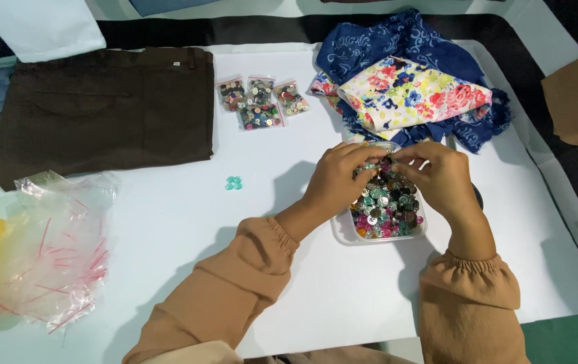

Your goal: Sorting small buttons by color and placing them into small plastic bags for packaging.

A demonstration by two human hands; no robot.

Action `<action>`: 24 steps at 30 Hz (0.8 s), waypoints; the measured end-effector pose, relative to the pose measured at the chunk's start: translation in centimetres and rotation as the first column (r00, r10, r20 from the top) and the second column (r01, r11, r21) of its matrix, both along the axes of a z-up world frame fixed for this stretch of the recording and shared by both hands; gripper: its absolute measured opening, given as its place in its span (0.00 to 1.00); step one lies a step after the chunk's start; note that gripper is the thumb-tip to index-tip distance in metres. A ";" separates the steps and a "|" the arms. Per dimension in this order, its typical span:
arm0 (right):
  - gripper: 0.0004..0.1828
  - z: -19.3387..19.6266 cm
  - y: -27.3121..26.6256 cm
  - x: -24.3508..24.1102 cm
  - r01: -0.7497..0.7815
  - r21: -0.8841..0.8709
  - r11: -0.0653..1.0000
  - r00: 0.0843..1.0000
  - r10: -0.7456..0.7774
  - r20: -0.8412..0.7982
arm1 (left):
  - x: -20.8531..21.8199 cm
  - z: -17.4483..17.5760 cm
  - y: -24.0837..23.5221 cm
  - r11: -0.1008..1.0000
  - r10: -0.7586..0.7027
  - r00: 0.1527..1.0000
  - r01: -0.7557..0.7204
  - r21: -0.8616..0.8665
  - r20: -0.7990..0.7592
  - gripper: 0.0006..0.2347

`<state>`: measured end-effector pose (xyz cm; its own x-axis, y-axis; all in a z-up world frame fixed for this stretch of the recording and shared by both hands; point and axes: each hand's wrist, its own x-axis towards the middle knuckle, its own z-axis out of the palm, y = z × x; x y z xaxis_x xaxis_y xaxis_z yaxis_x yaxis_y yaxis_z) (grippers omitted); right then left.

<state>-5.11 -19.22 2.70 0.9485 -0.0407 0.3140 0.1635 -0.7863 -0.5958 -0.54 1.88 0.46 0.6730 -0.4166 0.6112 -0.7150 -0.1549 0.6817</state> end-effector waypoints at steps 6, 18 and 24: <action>0.12 0.6 2.4 -0.1 -0.063 0.038 0.997 0.927 0.044 0.373 | -2.1 0.1 5.6 0.996 0.083 0.989 -0.078 -0.039 0.121 0.16; 0.10 -2.3 21.5 -0.2 -0.408 0.212 0.888 0.907 0.368 0.203 | -4.4 -2.7 22.2 0.912 0.382 0.922 -0.388 0.134 0.069 0.15; 0.08 -4.7 24.2 2.1 -0.329 0.267 0.906 0.938 0.345 -0.014 | -3.3 -4.3 23.2 0.902 0.418 0.908 -0.416 0.120 0.004 0.14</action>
<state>-3.02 5.01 -2.04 0.9365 0.2135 0.2783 0.3498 -0.5090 -0.7865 -3.81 25.12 -3.79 0.8128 -0.1617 0.5597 -0.5535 -0.5140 0.6553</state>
